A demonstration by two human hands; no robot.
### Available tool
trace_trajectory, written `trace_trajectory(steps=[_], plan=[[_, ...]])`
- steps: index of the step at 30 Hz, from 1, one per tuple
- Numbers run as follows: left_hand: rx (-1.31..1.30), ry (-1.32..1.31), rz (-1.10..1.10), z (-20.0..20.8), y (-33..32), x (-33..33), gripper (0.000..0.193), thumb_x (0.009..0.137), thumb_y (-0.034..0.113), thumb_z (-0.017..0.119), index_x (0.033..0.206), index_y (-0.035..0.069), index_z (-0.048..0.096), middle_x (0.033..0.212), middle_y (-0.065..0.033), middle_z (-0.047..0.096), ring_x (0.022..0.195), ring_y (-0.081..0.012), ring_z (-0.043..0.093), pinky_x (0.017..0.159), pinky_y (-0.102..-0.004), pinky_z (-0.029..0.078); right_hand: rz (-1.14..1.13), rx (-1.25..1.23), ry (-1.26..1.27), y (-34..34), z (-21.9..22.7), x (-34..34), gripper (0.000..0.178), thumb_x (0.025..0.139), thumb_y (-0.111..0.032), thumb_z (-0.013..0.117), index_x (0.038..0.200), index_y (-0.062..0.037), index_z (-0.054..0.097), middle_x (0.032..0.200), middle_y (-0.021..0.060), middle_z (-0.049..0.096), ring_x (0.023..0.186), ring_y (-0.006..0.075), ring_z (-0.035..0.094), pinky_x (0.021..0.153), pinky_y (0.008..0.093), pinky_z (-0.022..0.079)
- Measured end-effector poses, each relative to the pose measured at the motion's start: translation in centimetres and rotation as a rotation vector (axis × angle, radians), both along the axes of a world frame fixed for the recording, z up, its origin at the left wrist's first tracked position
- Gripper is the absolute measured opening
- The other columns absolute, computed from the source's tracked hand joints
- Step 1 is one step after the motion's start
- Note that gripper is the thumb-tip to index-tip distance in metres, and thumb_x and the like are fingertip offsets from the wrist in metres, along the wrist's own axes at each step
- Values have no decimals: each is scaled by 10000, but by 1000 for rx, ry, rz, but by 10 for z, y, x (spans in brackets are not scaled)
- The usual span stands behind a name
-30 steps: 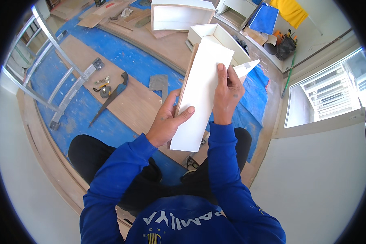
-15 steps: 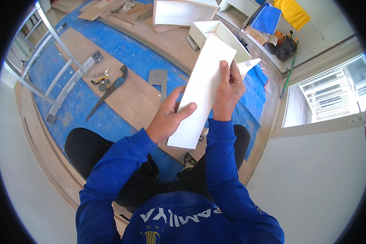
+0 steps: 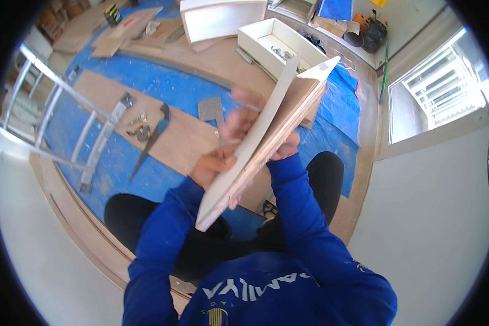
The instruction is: The person sits on the floor and uses a utility knife to cut a piece of gray material, using a wooden plank as a guide. They repeatedly score and snap the material, then discard the offcuts into a bag.
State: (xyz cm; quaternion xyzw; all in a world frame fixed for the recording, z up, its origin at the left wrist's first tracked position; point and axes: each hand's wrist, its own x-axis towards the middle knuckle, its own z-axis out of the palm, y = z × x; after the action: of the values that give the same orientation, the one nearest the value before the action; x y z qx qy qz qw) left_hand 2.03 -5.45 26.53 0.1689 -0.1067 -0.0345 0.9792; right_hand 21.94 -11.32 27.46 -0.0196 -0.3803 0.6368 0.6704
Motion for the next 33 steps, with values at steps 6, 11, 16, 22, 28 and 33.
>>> trace_trajectory(steps=[6, 11, 16, 22, 28, 33], plan=[[421, 177, 110, -2, 0, -5, 635, 1043, 420, 526, 1455, -54, 436, 1269, -289, 618, 1073, -360, 669, 908, -515, 556, -160, -72, 10, -4, 3, -3, 445, 868, -160, 815, 1228, 23, 627, 1019, 177, 732, 895, 275, 741, 804, 392, 615], [649, 421, 497, 8, 1, 10, 673, 1066, 484, 484, 1528, 4, 382, 1426, -153, 568, 1297, -256, 569, 1079, -421, 476, -513, -482, -286, -16, 21, 17, 396, 852, -82, 827, 1191, 61, 679, 1101, 158, 743, 916, 222, 742, 803, 351, 616], [719, 621, 415, -10, -29, 18, 544, 1024, 206, 626, 1497, 42, 414, 1359, -100, 609, 1227, -193, 623, 973, -343, 548, -592, -698, -370, -30, -22, 22, 395, 869, -125, 826, 1175, 74, 675, 1068, 156, 741, 889, 203, 735, 772, 338, 615], [309, 724, 545, -82, -78, 20, 564, 1048, 309, 556, 1520, 44, 401, 1378, -142, 603, 1223, -236, 634, 1007, -417, 541, -691, -808, -302, -46, -85, 8, 384, 896, -164, 809, 1172, 56, 657, 1050, 145, 735, 867, 183, 728, 743, 317, 606], [72, 554, 360, -54, -70, 34, 773, 1050, 622, 347, 1544, 28, 374, 1404, -237, 577, 1206, -381, 638, 988, -505, 548, -834, -662, -305, -43, -62, 6, 464, 905, -178, 810, 1234, 19, 549, 1073, 158, 725, 897, 178, 724, 759, 316, 601], [85, 544, 325, -62, -66, 34, 867, 1032, 705, 234, 1551, 20, 352, 1385, -283, 572, 1140, -449, 654, 904, -560, 572, -770, -639, -429, -40, -66, 31, 542, 917, -224, 808, 1295, 12, 498, 1028, 147, 731, 878, 168, 719, 776, 312, 587]])
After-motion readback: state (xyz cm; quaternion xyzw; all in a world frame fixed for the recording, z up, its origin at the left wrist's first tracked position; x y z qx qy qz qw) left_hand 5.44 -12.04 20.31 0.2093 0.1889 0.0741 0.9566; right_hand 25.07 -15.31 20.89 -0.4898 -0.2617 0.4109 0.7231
